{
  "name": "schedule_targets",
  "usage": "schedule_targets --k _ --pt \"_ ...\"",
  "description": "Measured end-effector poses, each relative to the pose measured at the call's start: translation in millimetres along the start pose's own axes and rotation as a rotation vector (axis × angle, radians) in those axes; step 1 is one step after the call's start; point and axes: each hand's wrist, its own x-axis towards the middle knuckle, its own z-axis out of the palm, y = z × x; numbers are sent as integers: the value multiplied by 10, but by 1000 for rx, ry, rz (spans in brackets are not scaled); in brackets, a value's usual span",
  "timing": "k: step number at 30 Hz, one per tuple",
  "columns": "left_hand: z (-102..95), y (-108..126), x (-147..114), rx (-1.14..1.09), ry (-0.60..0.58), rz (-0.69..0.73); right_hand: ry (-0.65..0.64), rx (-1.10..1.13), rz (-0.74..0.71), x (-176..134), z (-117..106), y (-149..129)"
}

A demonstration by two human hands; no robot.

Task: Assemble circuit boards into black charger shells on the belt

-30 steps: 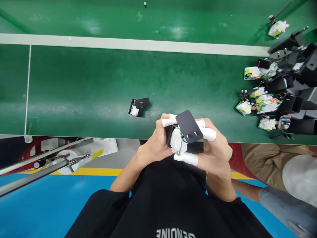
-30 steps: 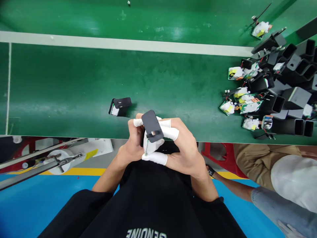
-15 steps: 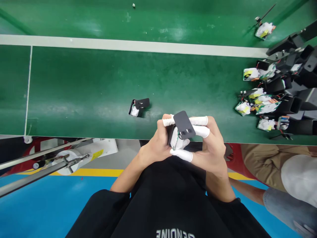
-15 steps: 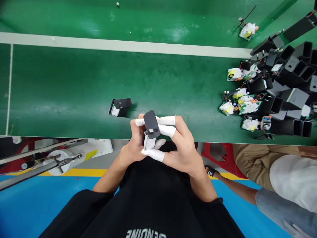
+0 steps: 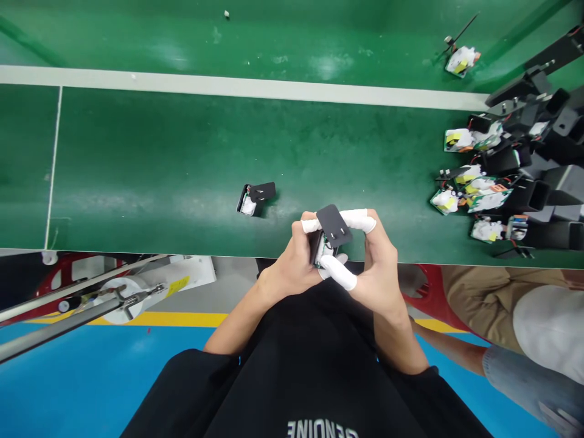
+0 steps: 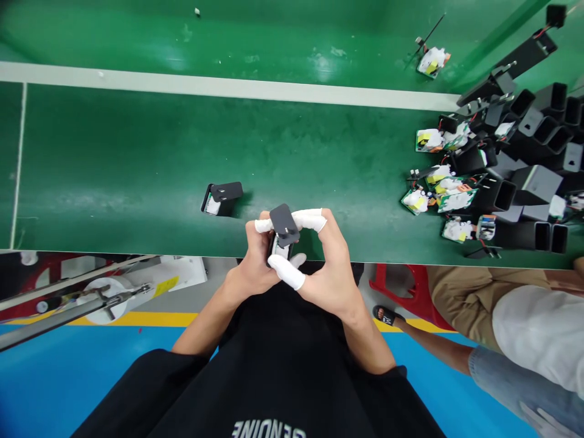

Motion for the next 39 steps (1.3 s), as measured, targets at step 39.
schedule_targets --k 39 --pt "-233 118 121 -314 269 -527 176 444 396 87 98 578"
